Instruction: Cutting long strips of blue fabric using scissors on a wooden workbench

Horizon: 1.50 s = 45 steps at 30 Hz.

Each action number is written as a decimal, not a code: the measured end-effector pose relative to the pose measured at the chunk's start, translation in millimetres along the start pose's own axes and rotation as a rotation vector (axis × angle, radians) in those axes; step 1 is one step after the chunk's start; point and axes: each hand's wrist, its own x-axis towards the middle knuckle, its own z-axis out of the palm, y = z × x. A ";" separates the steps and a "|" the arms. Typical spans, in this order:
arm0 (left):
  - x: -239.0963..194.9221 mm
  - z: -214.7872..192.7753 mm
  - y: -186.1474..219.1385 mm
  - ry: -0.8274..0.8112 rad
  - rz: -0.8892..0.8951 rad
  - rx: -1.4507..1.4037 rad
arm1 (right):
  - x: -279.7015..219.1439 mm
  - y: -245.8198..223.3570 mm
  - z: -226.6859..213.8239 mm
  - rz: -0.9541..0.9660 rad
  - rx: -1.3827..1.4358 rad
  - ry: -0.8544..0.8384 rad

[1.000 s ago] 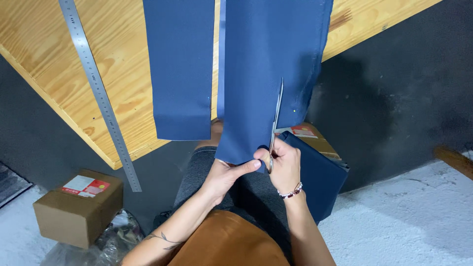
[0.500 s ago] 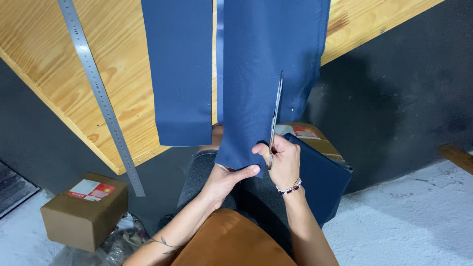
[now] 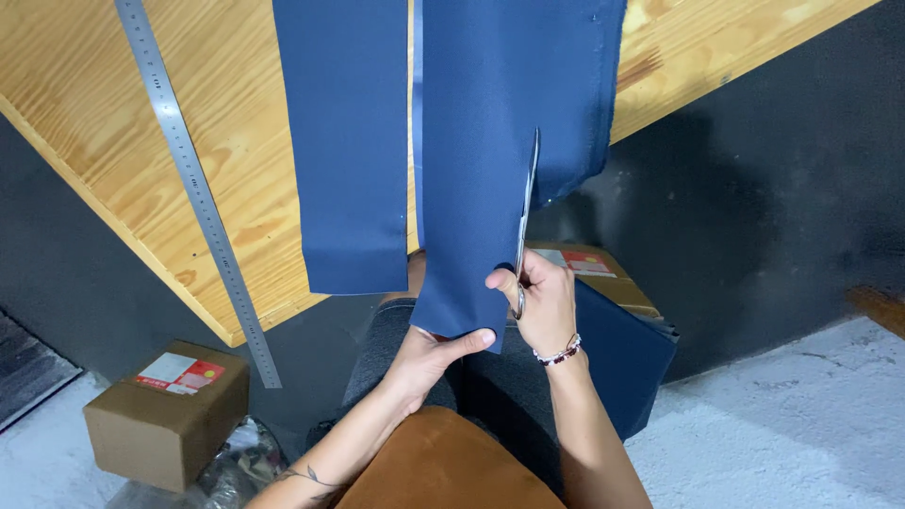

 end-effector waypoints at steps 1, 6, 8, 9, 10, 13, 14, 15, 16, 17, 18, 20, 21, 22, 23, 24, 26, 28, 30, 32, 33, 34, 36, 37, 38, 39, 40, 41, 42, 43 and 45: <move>-1.1 0.5 1.3 0.001 -0.002 0.000 | -0.3 -1.6 0.6 0.002 0.000 -0.001; -2.5 0.3 -1.9 0.008 -0.022 -0.017 | 0.0 -4.9 1.5 -0.007 -0.009 0.022; -3.1 0.9 2.5 0.012 -0.020 -0.022 | 0.1 -3.4 1.2 -0.003 -0.001 0.015; -3.7 1.6 4.7 0.014 -0.022 -0.027 | -0.1 -2.9 0.6 0.005 0.006 0.009; -0.8 -0.3 -0.9 0.014 -0.019 -0.027 | 3.9 -3.9 -0.7 0.001 0.006 0.010; 2.8 -2.9 -8.6 0.014 -0.012 -0.029 | 15.7 -13.3 -4.2 -0.031 0.011 0.012; 0.4 -0.9 -4.3 0.015 -0.023 -0.019 | 19.9 -21.6 -5.8 -0.048 0.017 0.004; -2.3 1.1 -0.1 0.016 -0.036 -0.009 | 23.6 -29.9 -7.4 -0.064 0.023 -0.004; -3.4 0.4 -0.6 0.017 -0.037 -0.008 | 24.4 -27.2 -7.3 -0.063 0.024 -0.003; -3.1 -0.5 -0.6 0.016 -0.038 -0.001 | 26.5 -24.4 -7.2 -0.064 0.028 -0.006; -2.5 -1.4 -0.4 0.015 -0.039 0.006 | 28.7 -21.7 -7.1 -0.064 0.033 -0.008; -1.7 0.6 0.5 0.015 -0.034 0.004 | 28.8 -24.8 -6.2 -0.065 0.027 -0.001; -2.3 1.5 0.2 0.017 -0.031 0.000 | 27.8 -26.1 -5.4 -0.063 0.021 0.003; 0.3 0.0 -5.4 0.019 -0.033 -0.001 | 26.6 -23.8 -5.3 -0.062 0.022 0.002; 3.1 -1.7 -10.6 0.021 -0.032 0.000 | 25.8 -21.7 -4.9 -0.061 0.024 0.007; 5.9 -3.4 -15.7 0.024 -0.032 0.000 | 24.9 -19.7 -4.6 -0.060 0.027 0.011; 0.4 1.3 -5.4 0.025 -0.044 0.002 | 25.2 -21.4 -3.4 -0.052 0.050 0.020; -4.0 7.5 4.6 0.023 -0.055 0.006 | 24.3 -24.6 -3.9 -0.046 0.071 0.032; -7.4 14.2 14.3 0.126 -0.189 -0.021 | 22.9 -29.5 -4.9 -0.126 -0.083 -0.016; -6.7 15.0 14.6 0.125 -0.186 -0.028 | 26.4 -28.5 -6.7 -0.125 -0.064 -0.045; -6.4 14.8 14.8 0.126 -0.185 -0.035 | 28.2 -27.9 -6.9 -0.123 -0.044 -0.076; -5.1 12.2 8.4 0.126 -0.184 -0.034 | 29.2 -26.5 -7.1 -0.124 -0.044 -0.076; -1.0 7.7 -3.8 0.104 -0.112 -0.029 | 32.4 -23.6 -8.4 -0.120 -0.015 -0.088; -3.9 10.0 4.9 0.103 -0.111 -0.028 | 34.8 -26.3 -9.1 -0.120 -0.015 -0.087; -6.7 12.1 13.5 0.112 -0.166 0.001 | 37.3 -29.0 -9.8 -0.117 -0.025 -0.084; -9.3 14.6 21.8 0.121 -0.221 0.030 | 39.8 -31.4 -10.7 -0.114 -0.036 -0.080; -8.6 14.3 20.2 0.120 -0.221 0.031 | 43.9 -32.1 -11.8 -0.114 -0.036 -0.079; -8.2 13.8 18.7 0.120 -0.210 0.010 | 48.1 -33.0 -12.5 -0.127 -0.026 -0.076; -8.0 13.3 17.3 0.120 -0.199 -0.010 | 52.1 -34.0 -13.2 -0.140 -0.016 -0.073; -7.3 12.5 16.0 0.121 -0.197 -0.011 | 55.4 -37.3 -13.7 -0.141 -0.016 -0.074; -5.4 11.0 13.6 0.116 -0.196 -0.008 | 62.2 -44.0 -14.8 -0.110 -0.068 -0.051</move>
